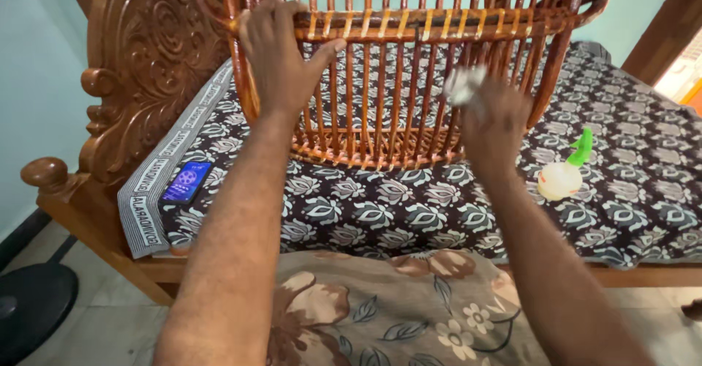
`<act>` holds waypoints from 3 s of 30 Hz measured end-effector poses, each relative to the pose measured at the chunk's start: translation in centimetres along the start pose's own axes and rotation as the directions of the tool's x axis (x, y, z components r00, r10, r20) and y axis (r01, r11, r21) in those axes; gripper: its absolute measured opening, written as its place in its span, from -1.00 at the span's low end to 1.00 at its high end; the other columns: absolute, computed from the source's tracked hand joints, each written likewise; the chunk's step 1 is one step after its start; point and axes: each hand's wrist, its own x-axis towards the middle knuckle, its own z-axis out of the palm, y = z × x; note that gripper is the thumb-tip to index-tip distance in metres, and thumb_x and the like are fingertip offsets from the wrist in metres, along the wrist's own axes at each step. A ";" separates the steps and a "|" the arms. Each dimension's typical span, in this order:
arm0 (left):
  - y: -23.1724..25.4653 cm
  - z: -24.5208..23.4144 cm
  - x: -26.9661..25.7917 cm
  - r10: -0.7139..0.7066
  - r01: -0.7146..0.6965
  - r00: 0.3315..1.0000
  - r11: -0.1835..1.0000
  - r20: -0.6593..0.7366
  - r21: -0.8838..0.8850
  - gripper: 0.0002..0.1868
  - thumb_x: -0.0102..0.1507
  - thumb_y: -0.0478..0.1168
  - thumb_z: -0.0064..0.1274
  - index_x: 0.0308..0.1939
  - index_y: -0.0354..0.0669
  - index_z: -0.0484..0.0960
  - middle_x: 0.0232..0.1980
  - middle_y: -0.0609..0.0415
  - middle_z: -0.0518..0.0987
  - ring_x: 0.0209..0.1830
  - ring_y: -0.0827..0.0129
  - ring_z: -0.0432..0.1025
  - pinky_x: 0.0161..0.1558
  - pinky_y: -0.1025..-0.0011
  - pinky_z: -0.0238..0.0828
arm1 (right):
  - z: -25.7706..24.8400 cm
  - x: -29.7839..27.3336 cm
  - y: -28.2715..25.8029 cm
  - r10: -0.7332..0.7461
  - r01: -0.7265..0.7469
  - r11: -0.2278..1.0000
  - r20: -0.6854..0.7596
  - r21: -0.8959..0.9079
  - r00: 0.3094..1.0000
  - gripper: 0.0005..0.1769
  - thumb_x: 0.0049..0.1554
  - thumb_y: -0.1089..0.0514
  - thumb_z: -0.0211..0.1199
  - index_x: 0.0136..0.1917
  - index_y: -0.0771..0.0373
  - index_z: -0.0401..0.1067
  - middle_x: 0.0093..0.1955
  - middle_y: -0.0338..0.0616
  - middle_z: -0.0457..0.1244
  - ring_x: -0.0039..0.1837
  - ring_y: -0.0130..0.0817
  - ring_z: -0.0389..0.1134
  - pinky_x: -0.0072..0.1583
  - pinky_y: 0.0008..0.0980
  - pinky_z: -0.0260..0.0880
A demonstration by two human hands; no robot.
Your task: The person wipes a wooden chair with a white cloth, moving from the backrest to the seat and sides. They spray the cloth with a green spray bottle and continue wiping the chair's slats and frame.
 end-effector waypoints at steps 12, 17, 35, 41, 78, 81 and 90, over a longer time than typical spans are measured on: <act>0.4 -1.0 -1.1 0.010 -0.009 1.000 0.998 -0.023 0.059 -0.20 0.29 0.39 0.33 0.29 -0.02 0.35 0.30 -0.03 0.30 0.48 0.04 0.12 0.56 -0.26 -0.31 | 0.3 -3.3 -1.5 -0.001 -0.004 0.999 0.104 0.050 0.995 -0.71 0.33 0.15 0.22 0.31 0.14 0.45 0.20 -0.04 0.32 0.26 -0.10 0.32 0.36 -0.01 0.21; 0.7 -1.0 -1.1 0.043 -0.039 0.998 0.996 -0.039 0.080 -0.20 0.27 0.37 0.34 0.29 -0.02 0.36 0.30 -0.04 0.30 0.47 0.04 0.11 0.54 -0.27 -0.29 | 1.3 -8.7 -2.8 -0.062 0.058 0.998 0.144 0.033 0.988 -0.30 0.25 -0.03 0.25 0.51 0.34 0.14 0.37 0.28 0.15 0.43 0.13 0.18 0.48 0.18 0.06; 4.6 3.9 -12.5 -0.068 0.078 0.997 0.965 -0.046 0.252 -0.19 0.45 0.32 -0.30 0.67 0.19 -0.15 0.72 -0.12 -0.26 0.74 -0.08 -0.35 0.65 -0.29 -0.49 | 1.2 -12.0 -3.7 0.036 -0.047 0.985 0.067 0.165 0.997 -0.47 0.14 0.12 0.35 0.30 0.27 0.24 0.32 0.26 0.11 0.44 0.28 0.11 0.43 0.23 0.11; 5.7 2.8 -16.2 -0.094 0.088 0.995 0.985 0.030 0.149 -0.18 0.42 0.19 0.00 0.64 0.03 0.03 0.71 -0.27 -0.18 0.73 -0.21 -0.31 0.64 -0.32 -0.40 | 1.0 -10.7 -2.9 -0.018 0.011 0.988 0.047 0.154 0.999 -0.50 0.12 0.21 0.42 0.26 0.26 0.28 0.31 0.19 0.13 0.43 0.24 0.16 0.43 0.13 0.23; 3.8 3.1 -0.1 -0.317 0.255 0.904 0.939 0.289 0.232 -0.15 0.01 0.16 0.45 0.14 -0.30 0.43 0.52 -0.18 0.11 0.60 -0.12 -0.23 0.46 -0.42 -0.39 | 0.1 3.5 -0.3 -0.007 -0.010 0.998 0.251 0.067 0.968 -0.52 0.13 0.07 0.50 0.22 0.27 0.39 0.20 0.03 0.25 0.17 -0.14 0.35 0.00 -0.15 0.50; 3.5 4.0 0.7 -0.308 0.242 0.910 0.938 0.278 0.247 -0.14 0.04 0.16 0.42 0.19 -0.30 0.40 0.52 -0.18 0.13 0.59 -0.12 -0.24 0.45 -0.44 -0.37 | 0.5 4.5 -0.3 0.006 -0.027 0.997 0.277 0.072 0.961 -0.53 0.16 0.11 0.48 0.23 0.28 0.36 0.22 0.04 0.23 0.14 -0.13 0.35 -0.01 -0.13 0.50; 2.9 6.3 1.3 -0.300 0.242 0.919 0.942 0.257 0.235 -0.10 0.03 0.17 0.40 0.24 -0.28 0.36 0.51 -0.17 0.16 0.59 -0.10 -0.23 0.46 -0.45 -0.38 | 2.6 4.7 1.5 -0.022 0.003 0.996 0.207 0.092 0.978 -0.51 0.19 0.18 0.45 0.27 0.27 0.27 0.28 0.08 0.17 0.29 -0.03 0.30 0.17 -0.07 0.49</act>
